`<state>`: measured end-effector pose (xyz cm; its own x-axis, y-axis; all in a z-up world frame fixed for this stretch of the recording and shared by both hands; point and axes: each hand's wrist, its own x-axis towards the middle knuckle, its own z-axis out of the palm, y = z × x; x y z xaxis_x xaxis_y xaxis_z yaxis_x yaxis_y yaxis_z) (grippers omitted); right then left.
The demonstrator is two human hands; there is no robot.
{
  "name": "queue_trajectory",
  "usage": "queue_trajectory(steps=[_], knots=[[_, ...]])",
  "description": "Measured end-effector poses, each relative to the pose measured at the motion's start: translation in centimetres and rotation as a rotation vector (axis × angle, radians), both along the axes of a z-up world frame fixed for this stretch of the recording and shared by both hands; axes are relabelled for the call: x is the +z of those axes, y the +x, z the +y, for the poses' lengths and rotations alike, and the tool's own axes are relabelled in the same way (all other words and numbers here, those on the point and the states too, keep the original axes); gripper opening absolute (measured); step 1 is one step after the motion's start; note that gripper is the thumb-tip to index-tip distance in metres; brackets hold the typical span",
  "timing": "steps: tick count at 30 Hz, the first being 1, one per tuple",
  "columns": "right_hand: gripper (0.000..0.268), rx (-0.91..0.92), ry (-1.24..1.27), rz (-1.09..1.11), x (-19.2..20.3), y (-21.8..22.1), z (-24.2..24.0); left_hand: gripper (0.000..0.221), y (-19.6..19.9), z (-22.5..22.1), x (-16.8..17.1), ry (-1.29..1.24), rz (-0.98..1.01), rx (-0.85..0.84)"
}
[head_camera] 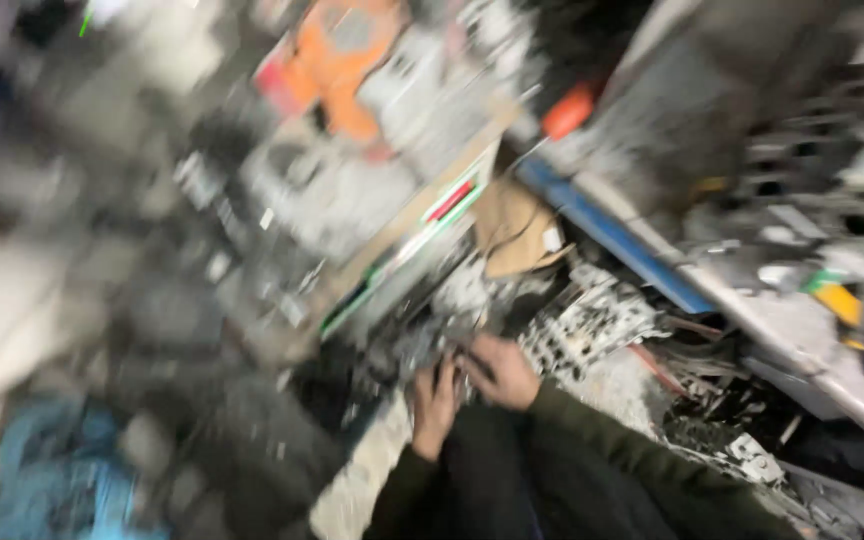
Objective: The person works at a cluttered workshop bench with an engine cylinder head, handling a long coil spring and a thin metal rod. They thread the rod through the spring, manipulate the spring along the rod by hand, and finally hold the spring-and-rod assembly against a running bench grinder.
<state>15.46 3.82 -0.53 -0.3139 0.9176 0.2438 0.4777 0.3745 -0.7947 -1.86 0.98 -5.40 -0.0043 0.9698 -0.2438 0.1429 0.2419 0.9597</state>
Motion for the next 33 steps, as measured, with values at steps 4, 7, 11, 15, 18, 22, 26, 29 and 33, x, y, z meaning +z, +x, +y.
queue_trajectory(steps=[4, 7, 11, 15, 18, 22, 26, 29, 33], knots=[[0.030, -0.091, 0.094, 0.014, 0.7, 3.6, -2.6, 0.034, 3.5, 0.7, -1.6, -0.325, -0.388, -0.042], [0.030, -0.168, 0.027, -0.101, 2.8, 6.0, -5.7, 0.049, 5.8, 0.7, -1.1, -0.043, -0.193, -0.279], [0.034, -0.326, 0.069, -0.004, 4.8, 9.3, -10.0, 0.044, 10.3, 0.0, 1.5, -0.090, -0.170, -0.463], [0.035, -0.502, 0.089, 0.035, 4.1, 13.2, -15.8, 0.047, 15.2, -2.4, -2.3, 0.625, -0.038, -0.646], [0.036, -0.585, 0.027, 0.053, 3.7, 16.5, -20.8, 0.047, 19.5, -5.7, -7.9, 0.647, -0.153, -0.763], [0.040, -0.626, 0.051, 0.054, 1.9, 20.2, -27.4, 0.032, 23.4, -11.5, -11.0, 0.735, 0.022, -1.006], [0.041, -0.681, -0.106, 0.142, 1.5, 22.6, -33.9, 0.027, 26.3, -17.3, -12.0, 0.077, -0.095, -1.142], [0.035, -0.534, -0.013, 0.136, 0.5, 24.6, -37.4, 0.037, 27.9, -21.1, -11.3, 1.518, -0.270, -0.863], [0.040, -0.632, -0.087, 0.155, 2.4, 25.7, -42.6, 0.045, 28.8, -26.3, -10.9, 1.223, -0.185, -1.077]])
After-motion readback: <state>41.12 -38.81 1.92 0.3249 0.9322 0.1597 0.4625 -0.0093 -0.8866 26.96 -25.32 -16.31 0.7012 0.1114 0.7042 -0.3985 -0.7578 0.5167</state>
